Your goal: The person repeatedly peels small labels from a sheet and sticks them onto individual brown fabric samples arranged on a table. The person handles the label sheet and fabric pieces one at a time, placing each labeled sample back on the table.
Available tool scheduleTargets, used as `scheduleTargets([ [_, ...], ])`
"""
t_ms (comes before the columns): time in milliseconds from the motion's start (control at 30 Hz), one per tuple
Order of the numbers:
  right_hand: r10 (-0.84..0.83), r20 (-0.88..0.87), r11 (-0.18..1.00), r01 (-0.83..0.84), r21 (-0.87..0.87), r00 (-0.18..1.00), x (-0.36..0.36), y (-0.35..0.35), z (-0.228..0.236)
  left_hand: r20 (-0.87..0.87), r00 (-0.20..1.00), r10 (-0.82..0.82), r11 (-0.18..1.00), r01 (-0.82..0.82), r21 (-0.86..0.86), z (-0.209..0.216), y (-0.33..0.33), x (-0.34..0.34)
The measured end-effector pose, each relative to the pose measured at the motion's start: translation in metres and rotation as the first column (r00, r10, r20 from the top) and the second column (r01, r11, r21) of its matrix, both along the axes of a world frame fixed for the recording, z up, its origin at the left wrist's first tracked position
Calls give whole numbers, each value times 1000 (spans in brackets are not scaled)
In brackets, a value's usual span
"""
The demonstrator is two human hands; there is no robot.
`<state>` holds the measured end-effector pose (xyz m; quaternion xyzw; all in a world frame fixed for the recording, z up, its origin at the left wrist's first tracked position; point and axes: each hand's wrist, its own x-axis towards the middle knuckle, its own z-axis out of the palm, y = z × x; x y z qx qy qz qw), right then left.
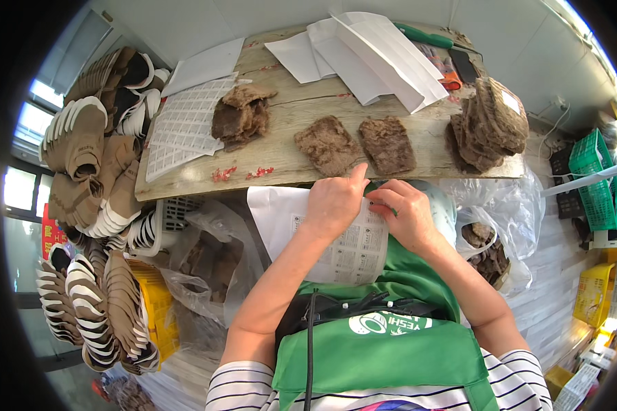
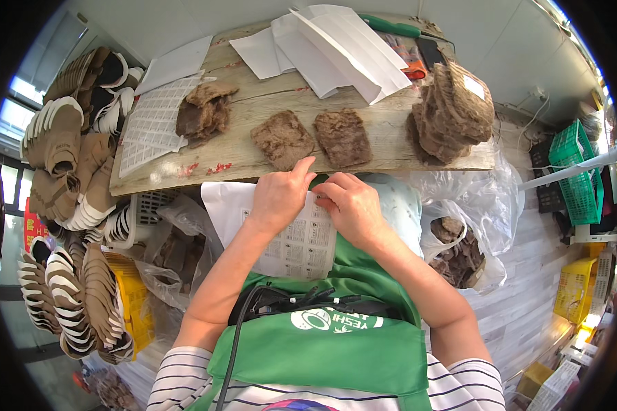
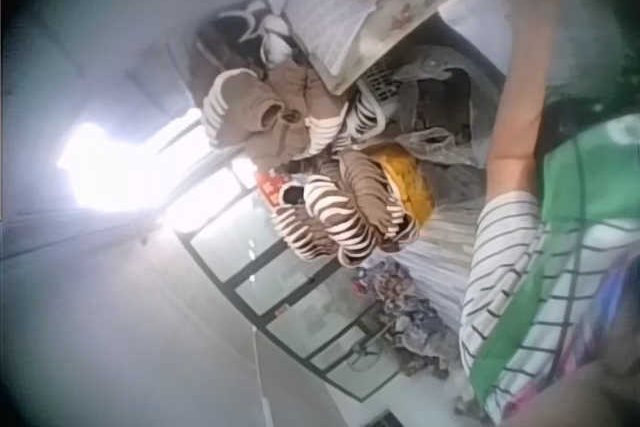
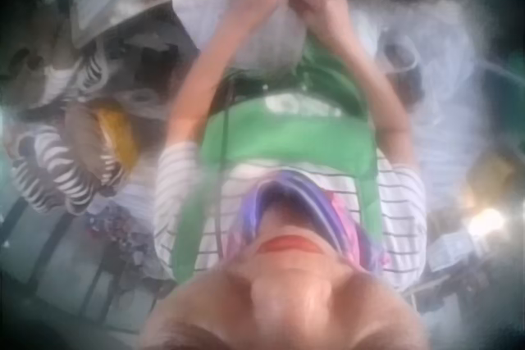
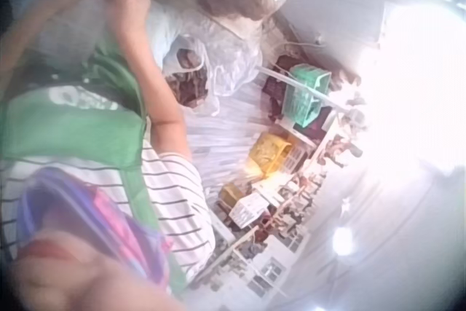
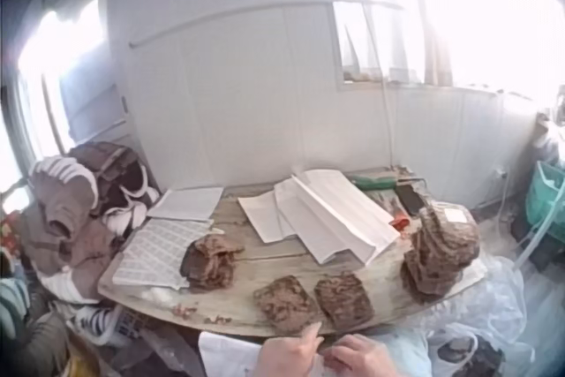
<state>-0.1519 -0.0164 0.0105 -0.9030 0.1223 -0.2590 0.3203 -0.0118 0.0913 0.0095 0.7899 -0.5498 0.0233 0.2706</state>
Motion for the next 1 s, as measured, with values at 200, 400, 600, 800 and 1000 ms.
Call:
scheduleTargets([
  [200,-15,-31,999,17,37,999,-2,-1,-1,34,999,-7,1000,6,15,-4,-6,-1],
  [400,-61,8,970,57,235,998,0,-3,-11,21,1000,2,999,-3,42,-5,-13,1],
  [600,-33,58,996,28,85,998,1,-10,-11,-10,1000,-5,997,6,71,-5,-19,4],
  [800,32,191,999,-40,37,981,-5,-18,-5,-89,996,4,994,5,109,-8,-25,11],
  [1000,-224,227,823,59,565,948,-14,-54,11,-63,998,-29,992,37,119,-6,-32,16],
])
